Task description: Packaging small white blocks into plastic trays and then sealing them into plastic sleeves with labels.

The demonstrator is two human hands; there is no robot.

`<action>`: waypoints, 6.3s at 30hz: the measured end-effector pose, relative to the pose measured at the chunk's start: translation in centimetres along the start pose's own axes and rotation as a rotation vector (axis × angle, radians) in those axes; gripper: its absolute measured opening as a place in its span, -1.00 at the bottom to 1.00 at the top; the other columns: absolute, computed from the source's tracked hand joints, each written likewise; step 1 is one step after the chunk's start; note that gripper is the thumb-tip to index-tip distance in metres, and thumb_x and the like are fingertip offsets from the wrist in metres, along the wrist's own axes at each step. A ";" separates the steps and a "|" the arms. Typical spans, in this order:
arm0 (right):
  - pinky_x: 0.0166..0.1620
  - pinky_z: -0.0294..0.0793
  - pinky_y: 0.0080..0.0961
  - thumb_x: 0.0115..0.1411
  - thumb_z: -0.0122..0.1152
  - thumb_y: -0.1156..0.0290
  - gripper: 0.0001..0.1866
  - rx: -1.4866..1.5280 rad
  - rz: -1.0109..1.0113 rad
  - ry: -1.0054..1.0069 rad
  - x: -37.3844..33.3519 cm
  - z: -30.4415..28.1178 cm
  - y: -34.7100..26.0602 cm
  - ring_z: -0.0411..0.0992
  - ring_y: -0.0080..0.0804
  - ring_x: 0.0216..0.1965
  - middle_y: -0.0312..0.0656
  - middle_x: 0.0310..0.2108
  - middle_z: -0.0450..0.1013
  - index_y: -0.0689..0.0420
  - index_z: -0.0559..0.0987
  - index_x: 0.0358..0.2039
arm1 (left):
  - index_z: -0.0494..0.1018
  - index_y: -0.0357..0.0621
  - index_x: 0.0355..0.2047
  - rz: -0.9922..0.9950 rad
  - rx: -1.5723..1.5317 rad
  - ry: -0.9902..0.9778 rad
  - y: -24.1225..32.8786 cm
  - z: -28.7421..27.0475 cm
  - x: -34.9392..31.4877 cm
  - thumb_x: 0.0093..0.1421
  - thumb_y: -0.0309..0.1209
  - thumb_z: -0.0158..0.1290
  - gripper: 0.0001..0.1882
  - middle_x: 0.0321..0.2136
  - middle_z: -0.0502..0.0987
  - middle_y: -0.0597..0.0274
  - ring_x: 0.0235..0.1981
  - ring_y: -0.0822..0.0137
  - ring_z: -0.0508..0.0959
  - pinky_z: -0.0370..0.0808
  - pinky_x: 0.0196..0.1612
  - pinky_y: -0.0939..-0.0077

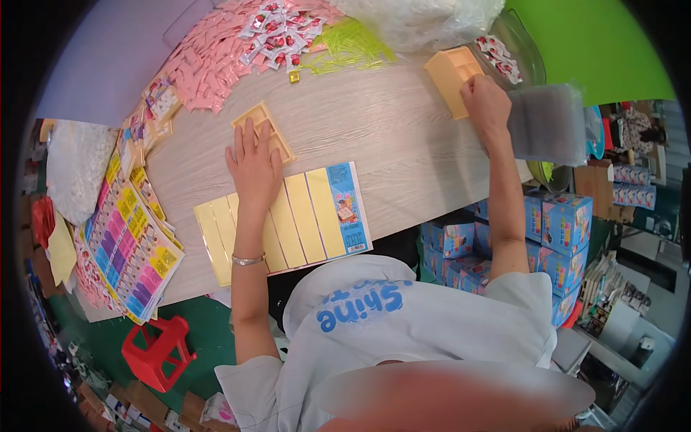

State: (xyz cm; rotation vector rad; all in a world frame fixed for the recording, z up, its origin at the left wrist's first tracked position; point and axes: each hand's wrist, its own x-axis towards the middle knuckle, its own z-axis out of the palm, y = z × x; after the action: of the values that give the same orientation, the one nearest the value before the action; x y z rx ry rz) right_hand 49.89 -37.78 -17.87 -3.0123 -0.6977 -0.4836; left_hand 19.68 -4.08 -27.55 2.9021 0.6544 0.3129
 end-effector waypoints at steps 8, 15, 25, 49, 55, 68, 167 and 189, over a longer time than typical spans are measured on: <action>-0.19 0.53 -0.09 0.33 0.05 0.18 -0.72 -0.099 0.111 0.085 -0.7 -4.6 -3.8 0.57 0.02 -0.23 -0.07 -0.26 0.60 0.10 0.61 -0.31 | 0.35 0.05 0.30 -0.046 -0.073 0.103 -1.5 -0.9 -2.9 0.29 -0.25 0.03 -0.44 0.41 0.18 0.10 0.44 0.03 0.11 0.01 0.38 -0.21; -0.29 0.54 -0.09 0.22 0.21 0.33 -0.87 0.484 -0.143 -0.191 -9.5 0.3 -25.6 0.56 0.04 -0.39 -0.05 -0.37 0.57 0.10 0.58 -0.31 | 0.36 0.04 0.27 0.015 -0.105 0.076 -1.1 -0.9 -2.5 0.27 -0.23 0.06 -0.45 0.39 0.19 0.07 0.43 0.01 0.13 0.01 0.37 -0.22; -0.25 0.58 -0.27 0.25 0.25 0.30 -0.72 0.492 -0.019 0.283 -4.4 -2.6 -12.7 0.58 -0.13 -0.35 -0.12 -0.24 0.61 0.10 0.65 -0.06 | 0.38 -0.08 0.22 0.225 -0.178 0.116 1.5 -1.8 1.5 0.26 0.02 0.11 -0.37 0.38 0.22 0.15 0.41 -0.03 0.14 0.00 0.38 -0.25; -0.34 0.52 -0.26 0.16 0.26 0.26 -0.82 0.007 -0.002 0.275 -1.0 -3.3 -1.4 0.56 -0.14 -0.40 -0.21 -0.41 0.59 0.05 0.66 -0.50 | 0.48 -0.11 -0.27 0.266 -0.236 0.156 -0.7 -1.2 2.3 -0.02 0.00 0.36 -0.49 0.10 0.42 0.02 0.23 -0.02 0.31 0.14 0.28 -0.03; -0.48 0.49 -0.23 0.08 0.32 0.28 -0.84 0.498 -0.183 0.143 -7.4 -3.0 -18.2 0.54 -0.13 -0.57 -0.18 -0.59 0.55 0.04 0.68 -0.57 | 0.53 -0.08 -0.27 0.232 -0.257 0.154 0.4 -1.4 3.5 -0.05 0.10 0.35 -0.44 0.02 0.43 0.11 0.15 0.06 0.35 0.17 0.20 -0.03; -0.44 0.56 -0.14 0.09 0.27 0.27 -0.77 0.519 -0.086 -0.195 -9.3 2.7 -25.3 0.57 -0.03 -0.54 -0.04 -0.55 0.57 0.14 0.67 -0.58 | 0.46 -0.10 -0.36 0.254 -0.185 0.131 -1.5 -2.8 4.2 -0.19 0.14 0.40 -0.37 -0.06 0.42 0.05 0.04 0.04 0.38 0.23 0.12 0.10; 0.08 0.49 -0.10 0.27 0.16 0.01 -0.47 0.026 -0.154 -0.180 31.4 8.0 -4.1 0.54 0.08 0.01 0.15 -0.04 0.57 0.26 0.60 -0.04 | 0.42 0.24 0.26 0.378 -0.236 -0.043 16.0 3.5 8.0 0.21 0.04 0.11 -0.39 0.31 0.33 0.17 0.42 -0.03 0.12 -0.04 0.29 -0.51; -0.43 0.49 -0.32 0.28 0.25 0.02 -0.62 1.123 0.296 0.214 33.8 3.3 -1.1 0.47 -0.33 -0.55 -0.17 -0.48 0.54 0.12 0.63 -0.39 | 0.35 0.24 0.31 0.403 -0.234 -0.099 16.2 3.1 7.6 0.20 0.17 0.06 -0.29 0.34 0.30 0.22 0.45 -0.05 0.05 -0.06 0.32 -0.48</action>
State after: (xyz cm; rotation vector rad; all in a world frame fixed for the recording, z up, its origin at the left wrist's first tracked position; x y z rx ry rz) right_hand 79.19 -22.12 -10.93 -1.9150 -0.3110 -0.2515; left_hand 33.68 -15.54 -26.13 2.7772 0.0084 0.2669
